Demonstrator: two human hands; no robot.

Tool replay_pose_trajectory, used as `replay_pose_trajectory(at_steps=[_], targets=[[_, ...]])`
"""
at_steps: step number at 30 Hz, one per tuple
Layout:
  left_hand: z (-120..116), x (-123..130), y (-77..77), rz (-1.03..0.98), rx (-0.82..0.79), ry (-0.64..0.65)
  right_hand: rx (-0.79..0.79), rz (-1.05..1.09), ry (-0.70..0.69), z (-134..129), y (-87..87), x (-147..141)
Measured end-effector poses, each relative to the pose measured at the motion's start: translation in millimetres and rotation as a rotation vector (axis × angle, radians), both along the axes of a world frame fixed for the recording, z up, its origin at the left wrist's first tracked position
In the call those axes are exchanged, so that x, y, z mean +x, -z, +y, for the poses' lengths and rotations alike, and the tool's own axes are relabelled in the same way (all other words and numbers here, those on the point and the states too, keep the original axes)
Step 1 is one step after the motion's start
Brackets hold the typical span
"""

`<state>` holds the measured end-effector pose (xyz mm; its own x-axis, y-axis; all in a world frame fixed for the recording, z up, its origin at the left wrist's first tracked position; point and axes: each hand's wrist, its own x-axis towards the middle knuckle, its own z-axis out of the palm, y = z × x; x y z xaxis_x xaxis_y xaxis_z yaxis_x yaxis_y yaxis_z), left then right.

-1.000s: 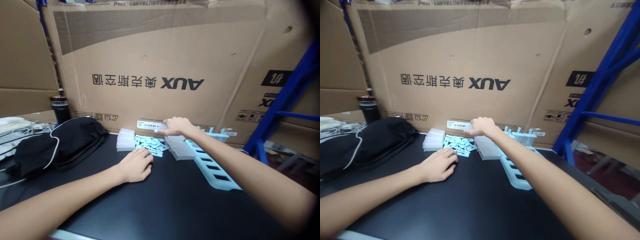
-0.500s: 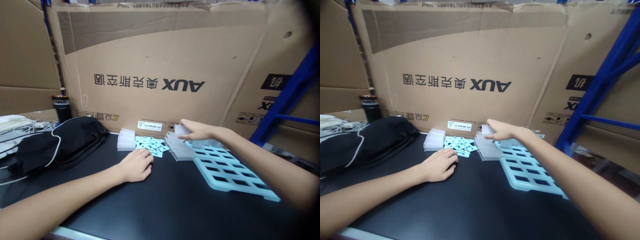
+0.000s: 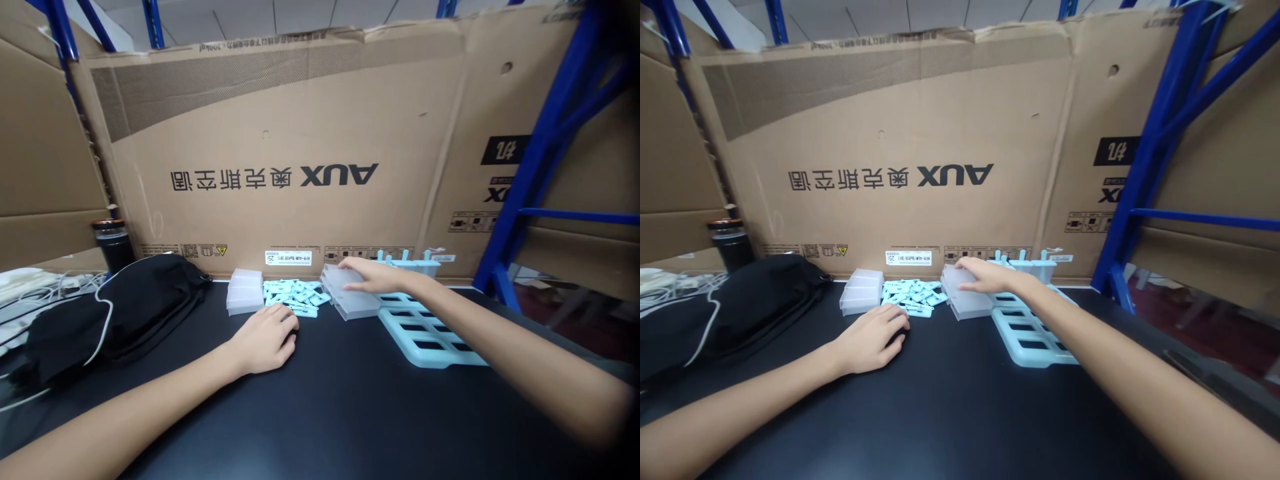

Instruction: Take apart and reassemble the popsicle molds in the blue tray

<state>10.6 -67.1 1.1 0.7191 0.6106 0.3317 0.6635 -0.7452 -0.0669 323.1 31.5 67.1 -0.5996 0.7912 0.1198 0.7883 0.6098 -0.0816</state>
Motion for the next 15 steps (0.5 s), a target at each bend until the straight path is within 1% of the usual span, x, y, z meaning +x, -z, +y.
replay_pose_trajectory(at_steps=[5,10,13,15], targets=[[0.1,1.1,-0.3,0.001,0.002,0.002,0.098,-0.003,-0.035,5.9,10.1,4.1],[0.4,1.4,-0.9,0.003,0.002,0.000,0.095,-0.023,-0.043,11.3,13.9,10.4],[0.3,1.3,-1.4,0.006,0.003,0.001,0.115,-0.013,-0.035,9.1,11.2,10.7],[0.4,1.3,-1.2,0.011,0.004,0.001,0.144,0.014,-0.044,2.5,4.2,8.4]])
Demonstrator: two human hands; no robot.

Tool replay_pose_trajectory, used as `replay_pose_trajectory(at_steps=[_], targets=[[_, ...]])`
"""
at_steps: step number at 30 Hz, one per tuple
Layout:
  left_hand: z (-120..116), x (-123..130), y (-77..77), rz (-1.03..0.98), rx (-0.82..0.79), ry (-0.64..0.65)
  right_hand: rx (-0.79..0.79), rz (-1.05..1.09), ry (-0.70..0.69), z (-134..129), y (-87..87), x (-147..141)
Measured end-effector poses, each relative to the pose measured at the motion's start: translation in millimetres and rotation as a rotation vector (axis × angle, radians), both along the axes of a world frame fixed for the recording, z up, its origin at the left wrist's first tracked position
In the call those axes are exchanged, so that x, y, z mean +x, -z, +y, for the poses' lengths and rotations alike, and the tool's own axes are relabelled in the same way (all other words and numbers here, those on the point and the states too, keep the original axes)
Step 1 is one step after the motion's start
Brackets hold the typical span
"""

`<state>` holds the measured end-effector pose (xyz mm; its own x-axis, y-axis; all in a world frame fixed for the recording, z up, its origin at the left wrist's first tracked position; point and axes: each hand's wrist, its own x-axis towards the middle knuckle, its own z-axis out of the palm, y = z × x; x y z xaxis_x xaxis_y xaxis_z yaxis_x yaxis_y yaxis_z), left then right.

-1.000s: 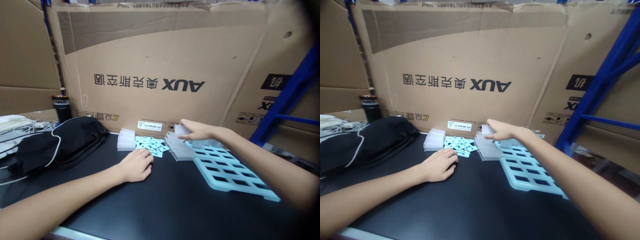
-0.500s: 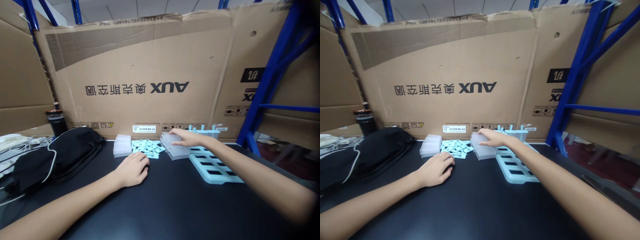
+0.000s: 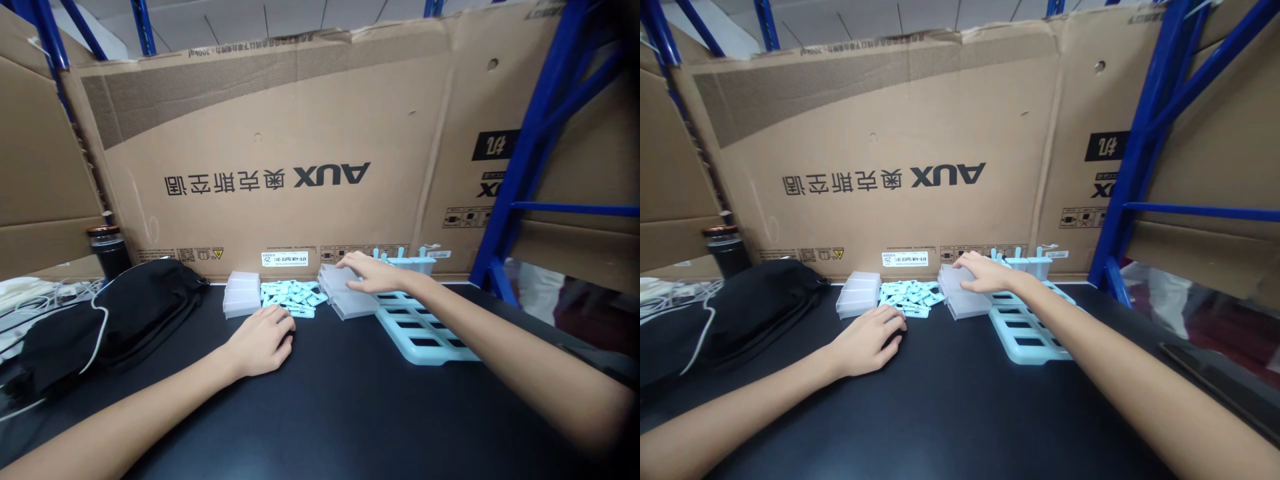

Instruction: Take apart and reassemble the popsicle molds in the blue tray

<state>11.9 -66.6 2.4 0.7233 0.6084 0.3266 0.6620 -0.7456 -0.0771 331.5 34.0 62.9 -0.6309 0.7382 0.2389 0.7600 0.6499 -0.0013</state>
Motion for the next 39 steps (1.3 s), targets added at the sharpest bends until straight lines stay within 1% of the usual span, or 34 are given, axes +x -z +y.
replay_pose_trajectory(at_steps=[2,6,9,11,12,13,15,17,19,21,23,24,25,27,29,31,36,39], targets=[[0.3,-0.1,0.5,0.002,0.003,0.001,0.044,0.039,-0.023,-11.1,-12.0,-3.5],[0.7,-0.2,1.3,0.006,0.012,0.003,0.204,0.096,-0.054,-40.2,-45.2,-8.6],[0.5,0.0,1.0,0.014,0.013,0.004,0.307,0.042,-0.002,-56.8,-68.0,-4.9],[0.1,0.3,0.6,0.018,0.017,0.004,0.337,-0.031,0.061,-61.6,-76.4,2.9],[-0.1,0.4,0.4,0.020,0.021,0.004,0.341,-0.064,0.104,-62.0,-77.6,8.5],[-0.2,0.6,0.2,0.023,0.025,0.004,0.342,-0.080,0.159,-61.0,-76.3,15.0],[-0.4,0.9,-0.1,0.025,0.034,0.006,0.335,-0.028,0.314,-55.9,-66.6,29.8],[-0.2,1.1,-0.2,0.024,0.040,0.010,0.294,0.108,0.492,-47.5,-48.7,44.8],[0.1,1.4,-0.3,0.021,0.044,0.011,0.168,0.199,0.633,-37.5,-26.3,56.6],[0.3,1.7,-0.4,0.019,0.043,0.014,-0.020,0.175,0.691,-28.0,-3.2,62.7],[0.3,1.9,-0.6,0.019,0.038,0.019,-0.155,0.115,0.706,-21.1,17.4,62.5],[0.2,1.9,-0.6,0.019,0.036,0.022,-0.182,0.098,0.713,-18.9,26.3,60.6],[0.2,1.9,-0.6,0.021,0.035,0.024,-0.177,0.096,0.730,-17.5,33.9,57.9],[0.3,1.6,-0.7,0.023,0.033,0.028,-0.103,0.115,0.791,-17.1,45.6,51.5],[0.3,1.3,-0.8,0.023,0.033,0.032,-0.017,0.137,0.841,-18.7,52.1,45.8],[0.4,1.1,-1.0,0.023,0.035,0.039,0.019,0.140,0.864,-21.0,54.0,41.7],[0.6,1.0,-1.4,0.025,0.032,0.040,-0.017,0.143,0.893,-23.7,48.2,36.5],[0.6,0.8,-1.4,0.023,0.023,0.040,-0.018,0.204,0.914,-22.4,46.1,35.1]])
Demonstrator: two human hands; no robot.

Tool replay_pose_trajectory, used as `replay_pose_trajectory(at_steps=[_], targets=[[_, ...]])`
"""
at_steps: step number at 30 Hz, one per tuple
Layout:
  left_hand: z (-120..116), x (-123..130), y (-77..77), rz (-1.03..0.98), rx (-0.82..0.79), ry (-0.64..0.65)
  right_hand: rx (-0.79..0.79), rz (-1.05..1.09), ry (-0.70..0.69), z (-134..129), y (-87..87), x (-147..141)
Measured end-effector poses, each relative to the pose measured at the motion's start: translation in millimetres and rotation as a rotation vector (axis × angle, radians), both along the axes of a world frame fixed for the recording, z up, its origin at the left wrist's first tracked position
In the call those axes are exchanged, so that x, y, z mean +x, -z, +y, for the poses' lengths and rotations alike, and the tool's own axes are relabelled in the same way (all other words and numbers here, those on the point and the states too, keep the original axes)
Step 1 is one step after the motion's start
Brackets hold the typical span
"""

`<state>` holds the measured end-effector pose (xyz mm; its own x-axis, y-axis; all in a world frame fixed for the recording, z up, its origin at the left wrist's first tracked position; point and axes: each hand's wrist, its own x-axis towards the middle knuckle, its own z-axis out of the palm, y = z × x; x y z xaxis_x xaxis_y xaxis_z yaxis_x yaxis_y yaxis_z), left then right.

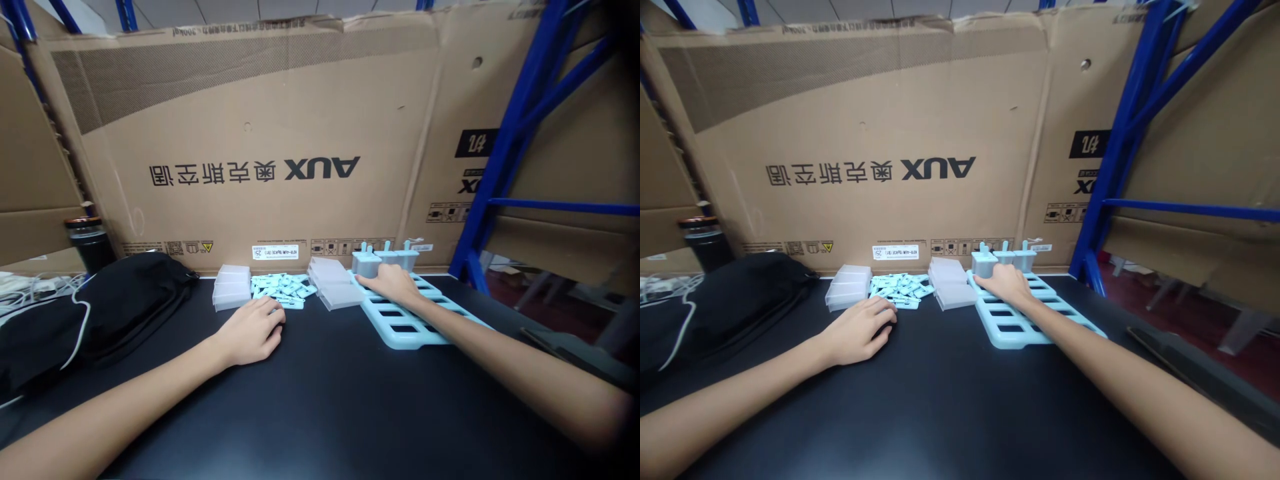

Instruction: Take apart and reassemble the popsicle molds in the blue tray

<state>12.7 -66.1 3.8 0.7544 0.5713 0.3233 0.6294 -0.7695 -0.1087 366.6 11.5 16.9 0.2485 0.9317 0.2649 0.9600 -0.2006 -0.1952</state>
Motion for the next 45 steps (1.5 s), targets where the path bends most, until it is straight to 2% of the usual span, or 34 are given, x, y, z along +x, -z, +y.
replay_pose_trajectory(at_steps=[7,10,13,15,17,19,21,23,26,29,31,38,45], targets=[[-0.8,0.1,0.4,-0.009,-0.006,0.004,0.094,0.123,-0.029,0.6,-1.1,3.7],[-0.3,0.4,0.4,-0.009,-0.024,-0.013,0.126,0.195,-0.082,-1.2,-10.5,7.1],[-0.4,0.7,0.2,-0.004,-0.035,-0.021,0.143,0.261,-0.144,-3.8,-28.2,4.9],[-0.8,0.7,0.0,-0.003,-0.039,-0.023,0.134,0.363,-0.247,-6.0,-43.4,-3.6],[-1.3,0.5,-0.3,-0.004,-0.044,-0.030,0.093,0.491,-0.427,-8.1,-59.0,-18.7],[-1.6,0.1,-0.5,-0.003,-0.043,-0.034,0.009,0.524,-0.583,-8.4,-72.6,-38.2],[-1.8,-0.4,-0.8,0.000,-0.034,-0.033,-0.067,0.391,-0.608,-5.0,-82.6,-59.0],[-1.8,-0.7,-0.9,0.004,-0.022,-0.027,-0.106,0.187,-0.550,2.1,-89.0,-78.0],[-1.5,-1.1,-0.6,0.000,-0.015,-0.025,-0.085,-0.072,-0.560,14.6,-96.0,-100.2],[-1.1,-1.3,0.2,0.001,-0.014,-0.025,-0.035,-0.202,-0.582,21.7,-101.9,-116.6],[-0.8,-1.6,0.8,0.006,-0.014,-0.025,-0.030,-0.270,-0.547,22.6,-103.5,-126.2],[0.4,-2.0,1.9,0.008,-0.009,-0.023,-0.147,-0.333,-0.497,13.4,-94.6,-148.5],[1.1,-1.1,2.0,0.017,-0.005,-0.024,-0.248,-0.321,-0.501,0.7,-97.6,-155.3]])
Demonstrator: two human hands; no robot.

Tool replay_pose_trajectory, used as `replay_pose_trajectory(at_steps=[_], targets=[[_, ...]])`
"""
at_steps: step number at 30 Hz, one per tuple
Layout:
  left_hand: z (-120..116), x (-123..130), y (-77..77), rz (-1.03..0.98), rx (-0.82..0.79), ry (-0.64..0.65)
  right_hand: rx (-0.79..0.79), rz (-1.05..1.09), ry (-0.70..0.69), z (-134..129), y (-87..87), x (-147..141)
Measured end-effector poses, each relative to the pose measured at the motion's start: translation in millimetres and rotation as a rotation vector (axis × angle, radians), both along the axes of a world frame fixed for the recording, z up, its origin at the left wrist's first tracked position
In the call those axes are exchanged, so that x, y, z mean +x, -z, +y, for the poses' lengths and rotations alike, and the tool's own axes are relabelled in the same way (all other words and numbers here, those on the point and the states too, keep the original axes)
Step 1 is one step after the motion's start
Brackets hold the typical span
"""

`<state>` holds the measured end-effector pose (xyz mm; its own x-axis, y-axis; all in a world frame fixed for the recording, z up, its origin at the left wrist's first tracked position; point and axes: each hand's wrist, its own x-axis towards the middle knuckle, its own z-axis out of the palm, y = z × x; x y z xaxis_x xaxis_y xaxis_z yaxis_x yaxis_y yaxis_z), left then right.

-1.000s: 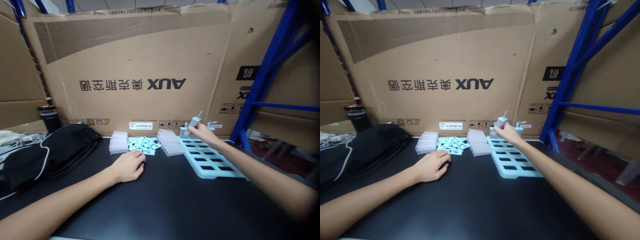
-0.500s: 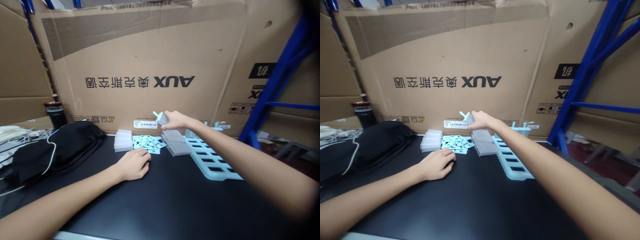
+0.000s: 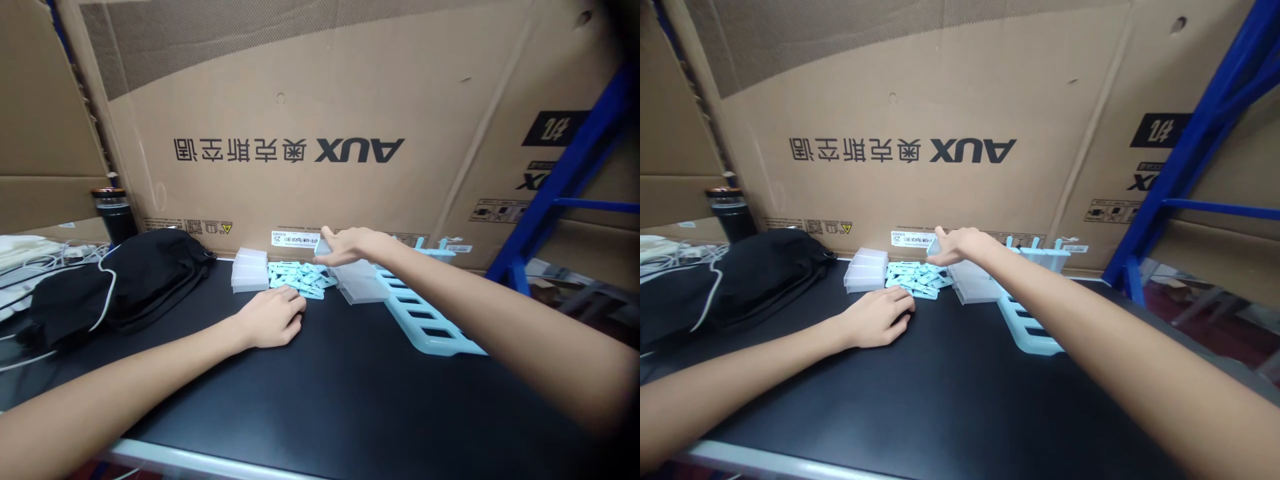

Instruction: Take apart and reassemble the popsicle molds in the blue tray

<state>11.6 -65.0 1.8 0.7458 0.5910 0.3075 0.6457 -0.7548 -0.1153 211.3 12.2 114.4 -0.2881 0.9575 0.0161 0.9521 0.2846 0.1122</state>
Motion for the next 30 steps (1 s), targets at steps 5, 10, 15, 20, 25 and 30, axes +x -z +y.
replay_pose_trajectory(at_steps=[5,10,15,20,25,30], targets=[[0.3,0.3,0.1,-0.003,0.001,0.003,-0.013,-0.027,-0.031,-0.2,7.1,-9.7],[1.9,-0.4,1.1,-0.018,0.003,0.031,0.046,-0.147,-0.121,2.5,16.8,-19.6],[3.9,-0.9,2.6,-0.017,0.000,0.045,0.023,-0.139,-0.061,1.5,18.3,-12.1],[4.2,-1.1,2.3,-0.023,-0.011,0.045,0.114,0.065,-0.172,-10.9,11.9,37.9],[5.0,-0.5,1.7,-0.031,-0.035,0.050,0.185,0.287,-0.331,-33.4,28.4,108.1],[4.9,0.7,0.8,-0.032,-0.047,0.046,0.241,0.453,-0.337,-37.4,65.4,149.3]])
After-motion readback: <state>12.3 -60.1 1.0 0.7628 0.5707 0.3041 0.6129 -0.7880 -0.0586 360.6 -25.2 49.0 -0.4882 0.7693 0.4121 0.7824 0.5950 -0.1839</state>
